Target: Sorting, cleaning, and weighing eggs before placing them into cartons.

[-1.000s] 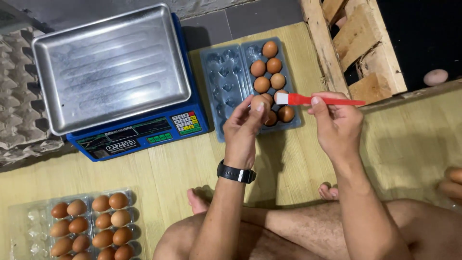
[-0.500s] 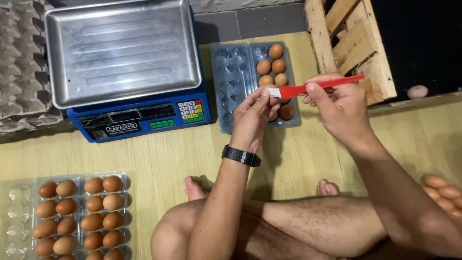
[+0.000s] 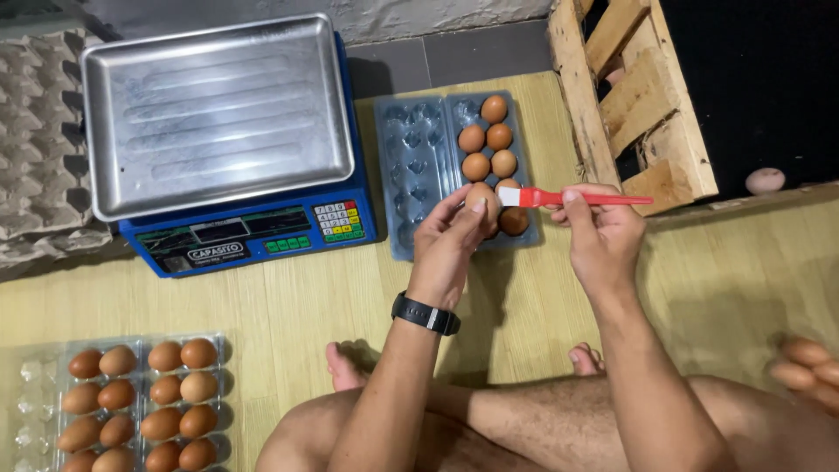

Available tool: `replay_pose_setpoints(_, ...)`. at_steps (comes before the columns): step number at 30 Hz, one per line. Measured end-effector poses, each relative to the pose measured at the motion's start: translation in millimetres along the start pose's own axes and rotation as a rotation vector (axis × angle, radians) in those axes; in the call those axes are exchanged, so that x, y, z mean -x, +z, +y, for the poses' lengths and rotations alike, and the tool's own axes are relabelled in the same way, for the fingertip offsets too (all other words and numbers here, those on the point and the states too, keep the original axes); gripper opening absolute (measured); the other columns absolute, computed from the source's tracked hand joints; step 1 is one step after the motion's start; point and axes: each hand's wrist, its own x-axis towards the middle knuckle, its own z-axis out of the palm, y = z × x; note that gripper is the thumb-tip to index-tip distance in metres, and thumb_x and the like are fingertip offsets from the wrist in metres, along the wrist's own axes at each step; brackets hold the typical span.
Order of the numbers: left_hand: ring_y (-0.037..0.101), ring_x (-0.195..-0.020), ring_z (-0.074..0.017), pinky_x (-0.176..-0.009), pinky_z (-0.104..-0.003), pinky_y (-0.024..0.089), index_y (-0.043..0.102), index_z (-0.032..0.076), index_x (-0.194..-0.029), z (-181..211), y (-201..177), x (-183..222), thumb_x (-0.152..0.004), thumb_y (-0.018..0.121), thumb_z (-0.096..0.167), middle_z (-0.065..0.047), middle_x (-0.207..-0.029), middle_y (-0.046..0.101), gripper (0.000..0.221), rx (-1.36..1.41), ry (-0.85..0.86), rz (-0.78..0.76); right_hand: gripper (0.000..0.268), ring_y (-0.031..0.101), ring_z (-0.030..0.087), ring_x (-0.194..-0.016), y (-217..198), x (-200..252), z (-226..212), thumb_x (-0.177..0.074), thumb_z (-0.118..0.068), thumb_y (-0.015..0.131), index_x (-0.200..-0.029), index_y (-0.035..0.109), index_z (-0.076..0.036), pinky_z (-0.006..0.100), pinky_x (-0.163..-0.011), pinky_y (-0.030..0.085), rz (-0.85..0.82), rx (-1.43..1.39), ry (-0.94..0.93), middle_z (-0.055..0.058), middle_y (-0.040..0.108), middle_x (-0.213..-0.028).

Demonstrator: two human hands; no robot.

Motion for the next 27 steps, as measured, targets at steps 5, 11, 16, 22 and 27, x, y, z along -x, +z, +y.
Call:
replay_pose_setpoints(5,0.078,-0.1,-0.0306,-0.095,-0.045,0.066,0.067,-0.003,-0.141,-4.8,1.3,-23.7,-0.093,0.083,0.008,-0.016,-0.108,0.071,0.052,-0.012,-0.001,0.013,0.008,0.072,0.016,-0.085,-2.3,-16.9,-21.2,-0.105,-0.004,0.073,-0.111,0.077,0.0,0.032,-0.078,0.061,-0.071,0.0,-0.074,0.016,0.076,-0.087)
replay_pose_setpoints(11,0.079,-0.097,-0.0314,-0.094,-0.048,0.067,0.067,-0.005,-0.137,-5.3,0.7,-21.4,-0.093,0.085,0.013,-0.022,-0.111,0.075,0.05,0.032,-0.026,0.013,0.007,0.073,0.019,-0.08,-1.9,-18.7,-9.9,-0.106,-0.003,0.074,-0.108,0.077,0.002,0.035,-0.077,0.06,-0.123,0.071,-0.126,0.018,0.076,-0.084)
replay_pose_setpoints(16,0.079,-0.1,-0.0307,-0.095,-0.048,0.067,0.064,-0.006,-0.139,-7.6,-10.6,-18.8,-0.093,0.084,0.015,-0.023,-0.114,0.076,0.054,0.008,-0.015,0.003,0.01,0.073,0.018,-0.082,-0.3,-9.4,-23.3,-0.107,-0.006,0.069,-0.11,0.073,0.003,0.032,-0.081,0.062,-0.127,-0.097,-0.062,0.018,0.075,-0.087)
replay_pose_setpoints(22,0.079,-0.102,-0.0309,-0.095,-0.045,0.066,0.067,-0.004,-0.138,2.3,-7.0,-8.3,-0.091,0.086,0.011,-0.021,-0.113,0.077,0.053,-0.01,0.039,-0.005,0.008,0.073,0.018,-0.084,5.0,-3.8,-23.7,-0.107,-0.002,0.071,-0.112,0.074,0.004,0.033,-0.084,0.061,-0.122,-0.027,-0.083,0.017,0.074,-0.085)
replay_pose_setpoints(27,0.079,-0.101,-0.0325,-0.092,-0.046,0.067,0.066,-0.006,-0.139,1.9,-6.2,-7.3,-0.091,0.086,0.01,-0.024,-0.113,0.077,0.055,0.024,0.021,-0.017,0.007,0.074,0.025,-0.083,9.3,-7.8,-20.8,-0.11,0.005,0.069,-0.112,0.072,0.011,0.04,-0.082,0.059,-0.092,0.114,-0.157,0.023,0.073,-0.085)
